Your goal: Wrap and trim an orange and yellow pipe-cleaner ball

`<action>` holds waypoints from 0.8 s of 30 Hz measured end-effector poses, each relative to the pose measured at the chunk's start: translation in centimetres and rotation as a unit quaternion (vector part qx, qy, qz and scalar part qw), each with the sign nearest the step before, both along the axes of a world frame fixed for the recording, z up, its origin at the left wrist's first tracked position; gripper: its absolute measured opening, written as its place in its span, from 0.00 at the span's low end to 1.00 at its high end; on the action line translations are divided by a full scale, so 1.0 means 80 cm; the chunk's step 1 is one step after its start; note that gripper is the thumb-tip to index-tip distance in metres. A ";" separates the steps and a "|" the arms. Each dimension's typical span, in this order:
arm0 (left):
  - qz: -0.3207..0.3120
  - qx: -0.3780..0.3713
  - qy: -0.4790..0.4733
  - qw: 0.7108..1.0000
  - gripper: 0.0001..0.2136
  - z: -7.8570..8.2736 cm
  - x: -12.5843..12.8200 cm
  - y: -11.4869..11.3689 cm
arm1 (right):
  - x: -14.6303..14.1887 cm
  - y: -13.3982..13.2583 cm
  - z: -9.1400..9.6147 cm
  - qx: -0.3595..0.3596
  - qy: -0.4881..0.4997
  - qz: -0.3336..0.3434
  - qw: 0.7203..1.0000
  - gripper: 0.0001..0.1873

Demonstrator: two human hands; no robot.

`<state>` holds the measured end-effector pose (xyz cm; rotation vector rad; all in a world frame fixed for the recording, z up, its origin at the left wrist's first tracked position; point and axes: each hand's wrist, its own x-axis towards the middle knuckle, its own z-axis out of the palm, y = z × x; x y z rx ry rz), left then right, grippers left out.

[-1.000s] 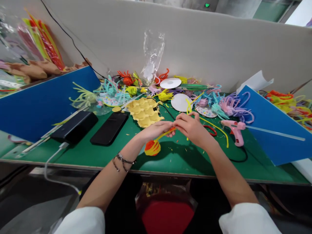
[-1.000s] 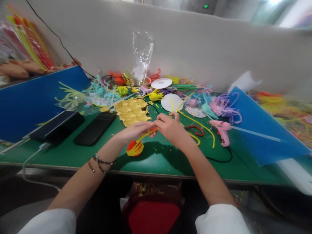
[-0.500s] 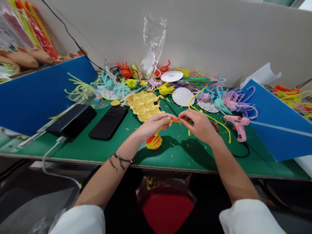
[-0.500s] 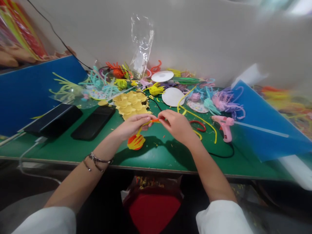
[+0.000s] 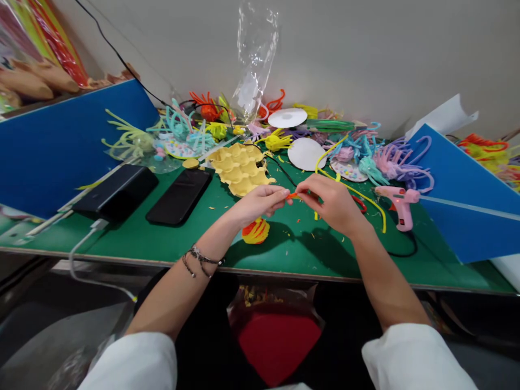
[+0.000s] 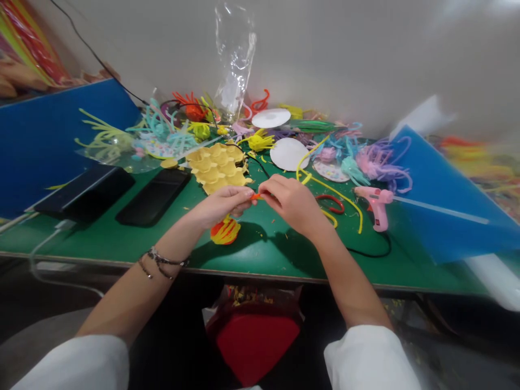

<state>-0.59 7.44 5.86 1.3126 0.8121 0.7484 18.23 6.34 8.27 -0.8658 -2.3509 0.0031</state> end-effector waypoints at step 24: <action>0.056 0.069 -0.011 0.996 0.17 -0.006 -0.003 0.005 | 0.001 -0.003 0.009 0.028 0.002 -0.023 0.999 0.08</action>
